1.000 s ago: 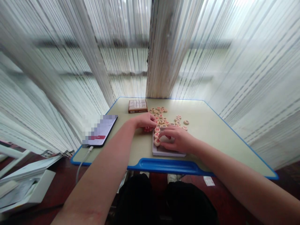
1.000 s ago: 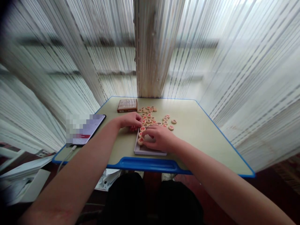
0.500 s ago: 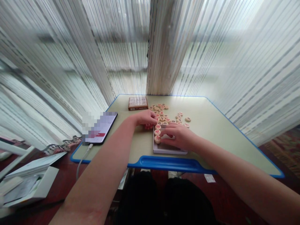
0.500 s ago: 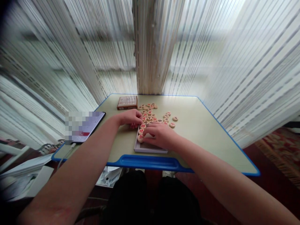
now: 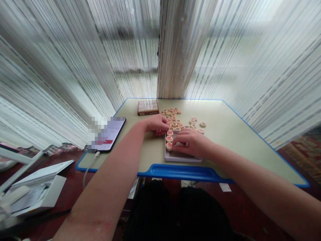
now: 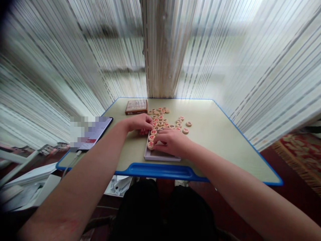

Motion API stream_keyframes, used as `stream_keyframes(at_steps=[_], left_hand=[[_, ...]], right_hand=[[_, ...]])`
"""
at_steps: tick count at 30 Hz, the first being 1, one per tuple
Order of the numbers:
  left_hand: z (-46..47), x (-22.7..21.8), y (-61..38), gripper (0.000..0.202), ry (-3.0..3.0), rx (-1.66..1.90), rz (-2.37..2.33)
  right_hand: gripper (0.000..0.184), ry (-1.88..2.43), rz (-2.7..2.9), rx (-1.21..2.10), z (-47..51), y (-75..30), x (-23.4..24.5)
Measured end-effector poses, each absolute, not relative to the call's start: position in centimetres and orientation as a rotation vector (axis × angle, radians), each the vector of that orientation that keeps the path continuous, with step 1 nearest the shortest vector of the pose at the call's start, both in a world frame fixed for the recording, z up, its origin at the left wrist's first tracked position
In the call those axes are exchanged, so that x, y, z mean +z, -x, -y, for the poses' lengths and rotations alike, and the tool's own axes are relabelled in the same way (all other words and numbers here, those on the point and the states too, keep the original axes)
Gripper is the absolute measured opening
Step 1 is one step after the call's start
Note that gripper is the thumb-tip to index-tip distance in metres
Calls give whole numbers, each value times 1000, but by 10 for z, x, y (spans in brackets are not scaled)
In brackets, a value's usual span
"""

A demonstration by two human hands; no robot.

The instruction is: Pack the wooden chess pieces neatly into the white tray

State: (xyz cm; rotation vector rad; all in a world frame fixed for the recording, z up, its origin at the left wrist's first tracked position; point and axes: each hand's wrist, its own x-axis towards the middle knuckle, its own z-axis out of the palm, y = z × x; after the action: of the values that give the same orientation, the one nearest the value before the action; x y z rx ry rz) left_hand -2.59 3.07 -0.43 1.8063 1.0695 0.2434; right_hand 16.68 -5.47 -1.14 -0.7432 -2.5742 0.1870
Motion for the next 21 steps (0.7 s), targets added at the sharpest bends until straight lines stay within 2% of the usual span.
stream_keyframes(at_steps=[8,21], left_hand=[[-28,-2,25,9,-1791,234,-1056],[-27,0,24,8,-1800,209,-1075]], right_hand=[[27,881,2540,147,55,-168,-10],[26,859,2558,99,52,-169,-12]])
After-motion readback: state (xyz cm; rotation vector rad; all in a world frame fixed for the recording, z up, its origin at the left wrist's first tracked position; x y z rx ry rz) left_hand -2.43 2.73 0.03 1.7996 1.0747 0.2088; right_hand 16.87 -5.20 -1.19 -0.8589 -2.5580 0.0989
